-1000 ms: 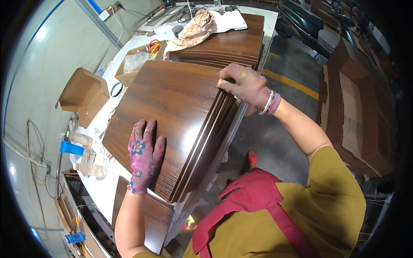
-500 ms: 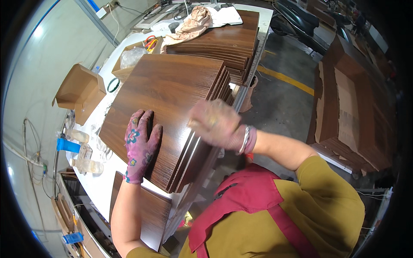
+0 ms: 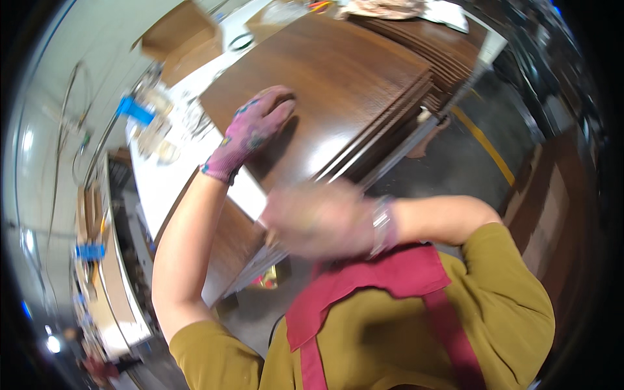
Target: The person wipes the surface of several wooden panels with a cloth and removes small debris by hand.
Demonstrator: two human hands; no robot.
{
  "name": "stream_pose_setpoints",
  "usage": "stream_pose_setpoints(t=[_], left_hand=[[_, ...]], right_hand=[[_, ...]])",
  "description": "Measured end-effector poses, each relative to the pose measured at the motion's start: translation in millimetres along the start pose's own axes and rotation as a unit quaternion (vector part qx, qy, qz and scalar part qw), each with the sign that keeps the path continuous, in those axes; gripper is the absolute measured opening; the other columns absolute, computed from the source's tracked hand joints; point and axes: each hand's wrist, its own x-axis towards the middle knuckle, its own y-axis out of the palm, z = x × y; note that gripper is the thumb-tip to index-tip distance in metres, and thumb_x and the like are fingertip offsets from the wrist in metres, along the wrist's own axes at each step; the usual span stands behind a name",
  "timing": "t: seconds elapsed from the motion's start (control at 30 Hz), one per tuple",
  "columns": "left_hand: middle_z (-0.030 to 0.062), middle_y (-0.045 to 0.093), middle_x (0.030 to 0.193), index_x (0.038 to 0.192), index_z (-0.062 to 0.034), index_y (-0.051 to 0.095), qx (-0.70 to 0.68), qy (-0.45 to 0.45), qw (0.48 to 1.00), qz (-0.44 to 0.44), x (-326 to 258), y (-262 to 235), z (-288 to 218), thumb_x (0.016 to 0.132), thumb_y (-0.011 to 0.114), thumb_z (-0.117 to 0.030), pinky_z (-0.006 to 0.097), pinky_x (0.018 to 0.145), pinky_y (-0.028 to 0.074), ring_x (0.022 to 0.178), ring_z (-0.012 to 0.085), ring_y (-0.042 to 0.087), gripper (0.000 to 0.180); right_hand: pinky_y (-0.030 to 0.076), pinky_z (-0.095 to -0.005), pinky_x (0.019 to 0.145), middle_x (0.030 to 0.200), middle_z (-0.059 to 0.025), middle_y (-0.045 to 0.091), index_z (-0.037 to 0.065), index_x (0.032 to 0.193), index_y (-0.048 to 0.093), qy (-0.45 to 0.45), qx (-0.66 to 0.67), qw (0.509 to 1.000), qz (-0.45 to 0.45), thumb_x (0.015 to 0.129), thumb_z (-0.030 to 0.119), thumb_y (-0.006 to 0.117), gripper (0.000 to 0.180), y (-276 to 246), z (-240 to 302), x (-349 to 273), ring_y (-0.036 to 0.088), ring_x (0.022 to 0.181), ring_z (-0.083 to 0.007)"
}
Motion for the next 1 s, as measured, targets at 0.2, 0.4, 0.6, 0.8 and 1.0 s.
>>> stream_pose_setpoints(t=[0.2, 0.4, 0.6, 0.8, 1.0], left_hand=[[0.0172, 0.06, 0.123, 0.122, -0.0061, 0.06, 0.316, -0.002, 0.948, -0.033, -39, 32, -76, 0.09, 0.059, -0.048, 0.044, 0.103, 0.039, 0.119, 0.0302, 0.055, 0.053], [0.0205, 0.056, 0.129, 0.135, -0.0034, 0.051, 0.304, -0.086, 0.939, -0.134, -41, 110, -111, 0.087, 0.058, -0.056, 0.049, 0.099, 0.039, 0.119, 0.0354, 0.054, 0.072], [0.0218, 0.057, 0.128, 0.143, -0.0074, 0.043, 0.24, -0.173, 0.95, -0.102, -42, 126, -116, 0.088, 0.057, -0.057, 0.045, 0.097, 0.044, 0.116, 0.0359, 0.058, 0.075], [0.0208, 0.053, 0.136, 0.138, -0.0068, 0.05, 0.268, -0.148, 0.939, -0.154, -30, 115, -124, 0.087, 0.061, -0.05, 0.046, 0.106, 0.038, 0.127, 0.0345, 0.049, 0.068], [0.0169, 0.058, 0.128, 0.135, -0.0106, 0.053, 0.165, -0.226, 0.955, -0.098, -30, 104, -131, 0.082, 0.067, -0.045, 0.042, 0.076, 0.054, 0.107, 0.0317, 0.062, 0.065]], right_hand=[[0.05, -0.0243, 0.081, 0.096, -0.0018, 0.064, 0.002, 0.106, 0.064, 0.253, 0.199, 0.94, 0.11, 0.089, 0.018, 0.068, 0.024, -114, -112, 62, 0.06, 0.09, -0.0076], [0.05, -0.0292, 0.088, 0.11, -0.0032, 0.067, 0.013, 0.114, 0.066, 0.148, 0.216, 0.86, 0.439, 0.086, 0.024, 0.07, 0.03, -52, -110, 116, 0.063, 0.101, -0.0138], [0.05, -0.0401, 0.081, 0.104, -0.0088, 0.066, 0.01, 0.103, 0.068, -0.165, 0.219, 0.777, 0.567, 0.078, 0.017, 0.066, 0.026, 12, -93, 110, 0.063, 0.098, -0.0302], [0.052, -0.0421, 0.073, 0.096, -0.0108, 0.067, 0.01, 0.095, 0.068, -0.262, 0.122, 0.808, 0.514, 0.078, 0.013, 0.065, 0.017, 32, -122, 130, 0.065, 0.09, -0.032], [0.052, -0.0383, 0.075, 0.099, -0.0068, 0.066, 0.011, 0.099, 0.067, -0.109, 0.21, 0.718, 0.654, 0.078, 0.01, 0.067, 0.02, 16, -97, 130, 0.065, 0.089, -0.0268]])
